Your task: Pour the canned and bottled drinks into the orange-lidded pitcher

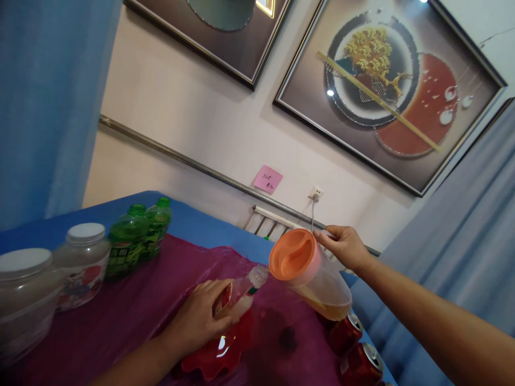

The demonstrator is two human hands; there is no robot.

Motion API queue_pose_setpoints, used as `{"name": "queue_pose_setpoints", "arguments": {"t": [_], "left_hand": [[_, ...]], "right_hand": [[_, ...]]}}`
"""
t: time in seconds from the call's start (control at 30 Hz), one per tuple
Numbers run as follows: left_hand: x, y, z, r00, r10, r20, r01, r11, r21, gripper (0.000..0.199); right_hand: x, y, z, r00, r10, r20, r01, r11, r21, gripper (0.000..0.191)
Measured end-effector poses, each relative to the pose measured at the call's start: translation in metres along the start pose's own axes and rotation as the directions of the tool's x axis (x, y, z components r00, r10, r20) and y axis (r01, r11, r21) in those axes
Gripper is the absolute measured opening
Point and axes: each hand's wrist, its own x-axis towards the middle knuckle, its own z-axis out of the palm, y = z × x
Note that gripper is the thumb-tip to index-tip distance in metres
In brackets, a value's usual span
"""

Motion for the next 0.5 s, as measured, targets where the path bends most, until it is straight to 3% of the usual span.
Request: {"name": "queue_pose_setpoints", "arguments": {"t": [0.5], "left_hand": [[0.0001, -0.0053, 0.0044, 1.000, 0.006, -0.020, -0.006, 1.000, 0.001, 0.061]], "right_hand": [[-0.0011, -0.0008, -0.0009, 1.000, 0.001, 0.008, -0.001, 1.000, -0.006, 0.058]]}}
